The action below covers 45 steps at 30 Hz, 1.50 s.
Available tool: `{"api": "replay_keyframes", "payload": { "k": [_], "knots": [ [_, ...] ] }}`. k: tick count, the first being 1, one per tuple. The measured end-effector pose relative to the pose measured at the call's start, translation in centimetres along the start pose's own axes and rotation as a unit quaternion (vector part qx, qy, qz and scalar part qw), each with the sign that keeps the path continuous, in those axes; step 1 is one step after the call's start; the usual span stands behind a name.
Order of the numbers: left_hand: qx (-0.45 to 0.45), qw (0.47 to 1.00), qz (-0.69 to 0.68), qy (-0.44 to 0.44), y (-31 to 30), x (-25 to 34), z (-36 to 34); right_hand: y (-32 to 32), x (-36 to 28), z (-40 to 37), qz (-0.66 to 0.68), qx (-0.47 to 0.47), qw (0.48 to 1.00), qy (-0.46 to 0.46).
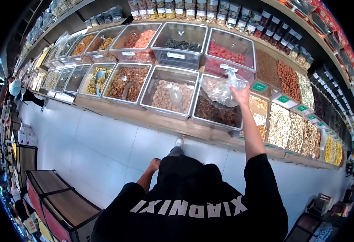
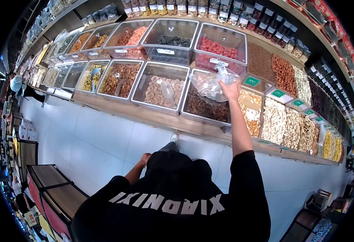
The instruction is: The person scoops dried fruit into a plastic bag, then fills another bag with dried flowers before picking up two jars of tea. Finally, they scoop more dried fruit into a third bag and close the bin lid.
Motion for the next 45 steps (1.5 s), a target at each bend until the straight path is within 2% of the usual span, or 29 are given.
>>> {"api": "replay_keyframes", "payload": {
  "k": [3,5,6,7,9,10,11,13,14,17,19,21,22,23,25,26,27,29,31,33,35,37,41,43,44,45],
  "knots": [
    [-0.076,0.995,0.062,0.008,-0.6,-1.8,2.4,1.4,-1.8,0.0,0.010,-0.033,0.999,0.004],
    [-0.062,0.997,0.045,0.027,-1.9,-1.9,4.8,1.9,-2.7,-0.1,0.044,-0.050,0.998,-0.016],
    [-0.056,0.997,0.021,0.052,-2.0,-2.8,7.2,5.3,1.5,2.4,0.052,-0.085,0.995,-0.024],
    [-0.053,0.996,-0.002,0.075,-2.4,-3.3,8.8,5.8,2.2,3.2,0.043,-0.105,0.994,-0.002],
    [-0.082,0.991,-0.074,0.076,-4.9,0.6,9.0,7.1,3.4,2.7,0.028,-0.147,0.988,0.044],
    [-0.107,0.984,-0.114,0.081,-5.8,2.6,9.6,6.7,2.1,2.0,0.049,-0.178,0.982,0.047],
    [-0.130,0.976,-0.155,0.084,-6.7,4.8,9.8,6.2,0.9,1.6,0.069,-0.160,0.985,0.016],
    [-0.159,0.959,-0.110,0.205,-10.3,12.8,6.3,4.7,-1.6,1.4,0.104,-0.125,0.985,-0.053],
    [-0.171,0.944,-0.091,0.266,-12.2,17.4,3.9,3.9,-2.9,1.1,0.043,-0.198,0.978,0.050],
    [-0.277,0.909,-0.014,0.310,-15.5,27.7,-1.6,1.3,-8.2,0.7,0.075,-0.199,0.976,-0.042],
    [-0.304,0.883,-0.061,0.354,-15.7,32.6,-2.4,1.6,-8.7,0.6,0.037,-0.201,0.979,0.004],
    [-0.247,0.882,-0.068,0.396,-16.2,37.9,-1.9,1.9,-9.0,0.2,-0.036,-0.206,0.976,0.068],
    [-0.209,0.883,-0.043,0.417,-17.3,41.7,-3.1,3.0,-6.1,0.7,-0.109,-0.217,0.963,0.117],
    [-0.171,0.882,-0.018,0.439,-17.9,45.3,-4.1,3.6,-5.2,0.0,-0.076,-0.223,0.963,0.133],
    [-0.070,0.822,-0.024,0.564,-16.2,50.3,-3.3,4.6,-4.3,-0.9,-0.012,-0.232,0.960,0.157],
    [0.003,0.822,0.023,0.569,-15.6,52.5,-3.3,5.6,-1.2,-0.3,-0.076,-0.191,0.972,0.111],
    [0.078,0.817,0.070,0.568,-15.1,54.6,-3.4,4.8,-3.0,-1.0,-0.075,-0.167,0.978,0.103],
    [0.139,0.795,0.075,0.586,-12.4,57.5,-1.7,4.3,-4.8,-1.1,-0.063,-0.231,0.966,0.101],
    [0.101,0.788,0.039,0.606,-10.0,59.7,-0.2,3.3,-7.0,-1.1,0.055,-0.181,0.982,-0.014],
    [0.124,0.804,0.031,0.581,-7.6,60.2,1.5,2.5,-8.9,-2.0,-0.003,-0.240,0.961,0.135],
    [0.134,0.800,0.042,0.583,-8.4,60.8,1.2,3.0,-8.8,-2.3,0.065,-0.244,0.967,0.016],
    [0.101,0.806,0.089,0.576,-8.6,60.9,0.7,2.4,-7.4,-2.9,0.026,-0.188,0.981,0.026],
    [0.080,0.763,0.155,0.623,-6.0,59.6,0.7,-0.3,-2.7,-3.8,-0.069,-0.049,0.987,0.139],
    [0.042,0.767,0.134,0.626,-6.1,58.8,-1.4,-0.9,-0.2,-4.3,-0.100,-0.006,0.988,0.114],
    [0.032,0.780,0.100,0.617,-6.1,58.4,-2.2,-1.2,-0.3,-4.8,-0.113,-0.005,0.984,0.138],
    [0.024,0.793,0.066,0.606,-6.0,58.0,-3.0,-0.9,0.5,-5.2,-0.113,0.005,0.987,0.112]
  ]
}}
Point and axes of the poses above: each hand's wrist, its own z-axis towards the middle knuckle, its own y-axis out of the palm, x = y × z, the point moved 7 cm from there along z, towards the middle knuckle, and after that the axes turned 7 degrees about z, right-handed, at the moved point
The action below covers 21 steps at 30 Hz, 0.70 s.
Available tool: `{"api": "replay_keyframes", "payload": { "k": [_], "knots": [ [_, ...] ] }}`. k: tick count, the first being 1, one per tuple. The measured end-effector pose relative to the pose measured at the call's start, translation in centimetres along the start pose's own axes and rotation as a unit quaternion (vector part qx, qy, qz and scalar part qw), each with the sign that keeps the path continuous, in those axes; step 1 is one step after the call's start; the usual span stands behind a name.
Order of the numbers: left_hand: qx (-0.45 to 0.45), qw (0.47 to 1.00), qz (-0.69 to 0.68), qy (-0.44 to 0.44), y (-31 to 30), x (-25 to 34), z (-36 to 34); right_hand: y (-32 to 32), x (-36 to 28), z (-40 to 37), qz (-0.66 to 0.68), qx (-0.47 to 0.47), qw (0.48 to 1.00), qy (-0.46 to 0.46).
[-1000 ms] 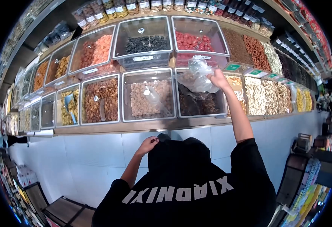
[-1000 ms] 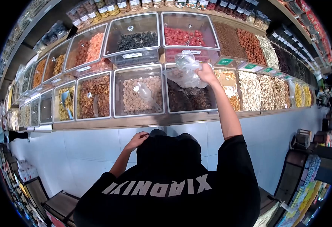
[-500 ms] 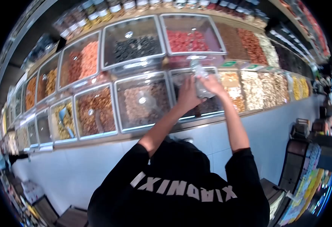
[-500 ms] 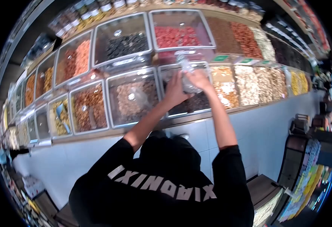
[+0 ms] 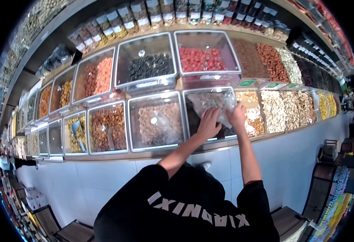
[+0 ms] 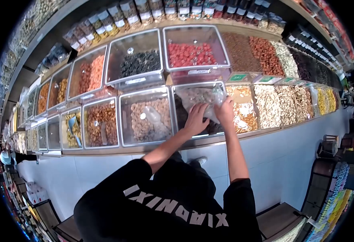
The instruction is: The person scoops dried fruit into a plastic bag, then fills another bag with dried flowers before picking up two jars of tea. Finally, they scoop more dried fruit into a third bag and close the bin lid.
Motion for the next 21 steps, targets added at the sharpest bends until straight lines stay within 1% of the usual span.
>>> {"api": "replay_keyframes", "payload": {
  "k": [2,3,6,8,9,10,12,14,18,21],
  "knots": [
    [0.025,0.992,0.117,0.037,0.2,2.6,-1.8,1.0,0.5,-0.2,-0.004,-0.043,0.999,0.017],
    [-0.024,0.988,0.145,0.040,0.9,3.5,-2.4,1.6,1.0,-0.4,-0.025,-0.045,0.998,-0.022],
    [-0.033,0.986,0.163,-0.024,3.6,2.8,-3.8,3.4,2.4,-2.3,-0.084,-0.067,0.987,-0.119],
    [-0.048,0.977,0.206,-0.021,5.2,2.2,-5.3,3.5,2.6,-3.5,-0.122,-0.084,0.975,-0.166],
    [-0.047,0.972,0.229,-0.015,5.6,1.9,-5.0,3.0,2.7,-4.6,-0.100,-0.075,0.973,-0.197],
    [-0.046,0.967,0.251,-0.009,5.7,1.9,-4.7,2.5,3.0,-5.7,-0.097,-0.071,0.972,-0.203],
    [-0.054,0.962,0.269,-0.011,6.1,2.0,-4.8,1.3,4.3,-8.4,-0.079,-0.089,0.973,-0.198],
    [-0.021,0.962,0.272,-0.013,6.8,1.8,-5.3,0.2,6.1,-11.2,-0.028,-0.101,0.976,-0.190],
    [0.022,0.947,0.318,-0.031,7.0,2.7,-7.0,-3.1,11.6,-17.4,0.030,-0.059,0.975,-0.211],
    [0.032,0.942,0.328,-0.068,7.7,2.9,-8.0,-3.6,20.0,-21.7,0.080,-0.077,0.991,-0.068]
  ]
}}
Point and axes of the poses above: each hand's wrist, its own z-axis towards the middle knuckle, its own y-axis out of the palm, x = y × z, the point moved 7 cm from there along z, towards the middle knuckle, and after that the axes turned 7 degrees about z, right-handed, at the moved point
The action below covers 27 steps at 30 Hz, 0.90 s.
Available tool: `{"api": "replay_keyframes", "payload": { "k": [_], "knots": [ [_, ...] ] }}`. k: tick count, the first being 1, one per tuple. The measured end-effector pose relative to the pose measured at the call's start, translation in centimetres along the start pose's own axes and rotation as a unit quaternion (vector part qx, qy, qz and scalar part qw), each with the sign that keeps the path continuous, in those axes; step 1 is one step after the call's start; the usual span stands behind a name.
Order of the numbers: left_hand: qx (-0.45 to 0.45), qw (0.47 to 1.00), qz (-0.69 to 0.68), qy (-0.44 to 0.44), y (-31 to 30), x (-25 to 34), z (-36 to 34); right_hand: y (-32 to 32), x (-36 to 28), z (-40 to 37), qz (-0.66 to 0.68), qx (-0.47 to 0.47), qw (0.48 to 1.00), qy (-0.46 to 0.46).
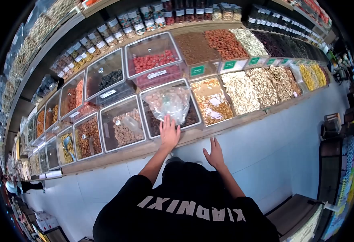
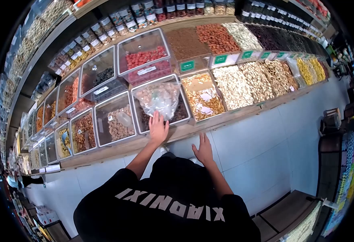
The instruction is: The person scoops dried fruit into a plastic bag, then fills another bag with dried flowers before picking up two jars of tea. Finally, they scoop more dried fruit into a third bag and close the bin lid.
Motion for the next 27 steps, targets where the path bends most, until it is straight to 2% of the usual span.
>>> {"api": "replay_keyframes", "payload": {
  "k": [5,7,9,10,11,13,15,16,17,18,19,20,21,24,26,27],
  "knots": [
    [-0.018,0.999,-0.014,-0.037,1.5,0.9,-2.5,2.6,20.9,-12.9,0.032,-0.019,0.956,0.290],
    [-0.011,0.998,-0.061,-0.016,-0.7,3.2,-4.5,4.2,28.0,-20.3,-0.005,-0.083,0.924,0.372],
    [0.000,0.991,-0.129,0.030,-3.3,6.0,-6.5,9.8,38.5,-29.9,-0.076,-0.031,0.934,0.347],
    [-0.076,0.981,-0.173,0.051,-2.8,6.6,-7.5,8.6,37.5,-32.5,0.051,0.008,0.862,0.504],
    [-0.155,0.962,-0.214,0.072,-2.1,6.9,-8.8,7.1,34.5,-35.4,0.178,0.045,0.749,0.637],
    [-0.356,0.860,-0.362,-0.044,2.7,5.7,-10.8,7.1,32.3,-38.0,0.252,0.066,0.685,0.680],
    [-0.416,0.847,-0.331,0.025,5.0,6.5,-11.4,7.5,31.3,-37.1,0.250,-0.004,0.685,0.685],
    [-0.441,0.838,-0.317,0.060,6.1,7.6,-10.8,7.2,30.8,-35.3,0.235,-0.044,0.704,0.669],
    [-0.447,0.835,-0.311,0.077,6.7,8.9,-9.6,6.8,30.6,-33.1,0.201,-0.088,0.730,0.648],
    [-0.455,0.832,-0.305,0.093,7.0,10.4,-8.6,6.6,31.2,-30.4,0.181,-0.155,0.773,0.587],
    [-0.463,0.828,-0.298,0.107,7.5,11.9,-7.8,6.1,32.1,-27.5,0.134,-0.159,0.831,0.516],
    [-0.473,0.824,-0.298,0.091,9.0,13.0,-7.0,4.8,32.4,-24.6,0.109,-0.110,0.871,0.467],
    [-0.478,0.823,-0.291,0.095,10.0,14.4,-6.2,3.5,33.0,-21.8,0.102,-0.066,0.880,0.459],
    [-0.470,0.826,-0.291,0.109,14.2,18.2,-3.7,-3.7,32.0,-13.3,0.123,-0.024,0.899,0.420],
    [-0.501,0.787,-0.335,0.129,15.5,22.2,-1.4,-8.4,31.6,-9.3,0.122,0.011,0.917,0.380],
    [-0.517,0.767,-0.353,0.138,15.9,24.1,-0.2,-10.6,31.7,-8.5,0.126,0.020,0.912,0.391]
  ]
}}
Point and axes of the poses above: each hand's wrist, its own z-axis towards the middle knuckle, its own y-axis out of the palm, x = y × z, the point moved 7 cm from there along z, towards the middle knuckle, and after that the axes turned 7 degrees about z, right-handed, at the moved point
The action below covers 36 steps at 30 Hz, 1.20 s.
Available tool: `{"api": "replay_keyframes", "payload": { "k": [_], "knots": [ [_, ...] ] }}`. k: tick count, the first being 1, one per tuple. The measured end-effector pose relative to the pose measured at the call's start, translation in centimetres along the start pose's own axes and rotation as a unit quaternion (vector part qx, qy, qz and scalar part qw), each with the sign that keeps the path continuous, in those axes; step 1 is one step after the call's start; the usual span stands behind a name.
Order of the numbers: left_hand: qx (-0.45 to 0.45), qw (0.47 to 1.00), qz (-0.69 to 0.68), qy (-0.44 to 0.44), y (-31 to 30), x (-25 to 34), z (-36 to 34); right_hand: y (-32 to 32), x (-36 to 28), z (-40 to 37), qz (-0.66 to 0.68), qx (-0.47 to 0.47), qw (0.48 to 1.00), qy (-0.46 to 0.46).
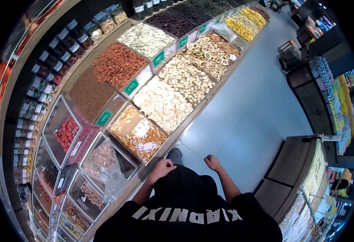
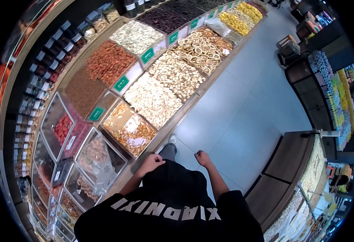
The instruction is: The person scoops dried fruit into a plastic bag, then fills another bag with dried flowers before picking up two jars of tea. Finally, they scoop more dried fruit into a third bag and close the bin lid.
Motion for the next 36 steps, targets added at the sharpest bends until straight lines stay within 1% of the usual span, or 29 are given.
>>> {"api": "replay_keyframes", "payload": {
  "k": [1,2,3,4,5,7,9,11,12,13,14,15,16,17,18,20,21,23,26,27,28,29,30,31,32,33,34,35,36],
  "knots": [
    [0.017,0.997,-0.063,0.045,-0.5,2.3,1.7,-2.0,-0.9,0.7,0.009,0.010,1.000,0.008],
    [-0.014,0.997,-0.063,0.050,-0.5,4.0,3.4,-3.7,-1.9,1.1,0.018,0.020,1.000,0.014],
    [-0.045,0.996,-0.062,0.055,-0.4,5.4,5.1,-5.4,-1.9,1.5,-0.001,0.038,0.999,0.014],
    [-0.076,0.993,-0.062,0.058,-0.5,7.6,6.7,-6.8,-0.8,2.1,0.017,0.057,0.998,0.024],
    [-0.097,0.992,-0.024,0.075,-0.7,9.7,8.0,-8.1,0.5,2.2,0.035,0.074,0.996,0.035],
    [-0.136,0.985,0.008,0.110,-0.1,11.9,11.0,-9.7,3.8,1.0,0.074,0.103,0.989,0.074],
    [-0.167,0.974,0.040,0.148,0.3,14.1,13.1,-10.6,7.0,-0.9,0.117,0.128,0.977,0.123],
    [-0.170,0.975,0.045,0.138,0.9,15.3,15.1,-9.9,10.4,-3.6,0.095,0.138,0.969,0.180],
    [-0.169,0.976,0.047,0.133,1.2,16.0,16.2,-8.6,12.6,-4.8,0.081,0.122,0.973,0.178],
    [-0.179,0.973,0.065,0.131,1.4,16.7,17.2,-7.3,14.3,-6.1,0.037,0.142,0.980,0.134],
    [-0.189,0.971,0.068,0.128,1.8,17.3,18.3,-5.4,16.6,-7.3,0.028,0.078,0.988,0.129],
    [-0.197,0.970,0.070,0.126,2.3,17.8,19.5,-4.0,17.8,-9.0,0.022,0.063,0.975,0.211],
    [-0.205,0.968,0.074,0.123,2.8,18.1,20.8,-2.1,19.3,-9.8,-0.059,0.011,0.976,0.209],
    [-0.209,0.969,0.055,0.118,3.4,18.4,22.3,-0.5,21.1,-10.1,-0.055,-0.047,0.973,0.219],
    [-0.212,0.970,0.037,0.114,4.3,18.0,24.1,-0.2,21.4,-10.4,-0.028,-0.067,0.970,0.232],
    [-0.213,0.970,0.015,0.117,5.5,18.4,27.7,-0.9,21.8,-9.3,0.030,-0.075,0.966,0.244],
    [-0.208,0.970,0.010,0.125,5.7,19.9,29.4,-2.2,21.9,-8.1,0.042,-0.071,0.967,0.239],
    [-0.183,0.974,0.024,0.128,5.9,22.9,32.8,-5.7,22.2,-4.8,0.060,-0.063,0.971,0.221],
    [-0.193,0.976,0.060,0.087,6.7,27.6,38.8,-14.5,21.3,1.7,0.075,-0.029,0.985,0.155],
    [-0.162,0.981,0.042,0.100,6.4,30.2,40.4,-18.2,21.2,4.4,0.079,-0.007,0.989,0.122],
    [-0.142,0.983,0.052,0.099,6.4,32.9,41.8,-22.1,21.3,7.2,0.081,0.015,0.992,0.092],
    [-0.120,0.986,0.063,0.098,6.1,35.5,43.4,-26.0,21.7,10.1,0.086,0.045,0.991,0.090],
    [-0.097,0.988,0.075,0.097,5.4,38.0,45.2,-29.3,23.9,13.7,0.063,0.084,0.987,0.121],
    [-0.071,0.984,0.112,0.120,4.7,40.2,46.9,-34.0,23.5,16.4,0.116,0.138,0.972,0.148],
    [-0.045,0.987,0.093,0.127,4.5,40.1,49.6,-38.7,22.4,19.1,0.086,0.159,0.972,0.150],
    [-0.007,0.988,0.115,0.104,3.2,42.1,51.0,-43.2,21.4,22.0,0.038,0.195,0.971,0.132],
    [0.034,0.990,0.087,0.108,2.3,42.9,52.8,-47.8,18.5,23.9,0.022,0.242,0.966,0.092],
    [0.074,0.989,0.066,0.112,0.9,45.0,54.2,-51.3,17.2,27.2,0.016,0.229,0.972,0.059],
    [0.118,0.980,0.094,0.128,-0.6,45.8,56.3,-54.7,14.8,29.9,0.033,0.243,0.969,0.028]
  ]
}}
Point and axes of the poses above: each hand's wrist, its own z-axis towards the middle knuckle, its own y-axis out of the palm, x = y × z, the point moved 7 cm from there along z, towards the middle knuckle, and after that the axes turned 7 degrees about z, right-handed, at the moved point
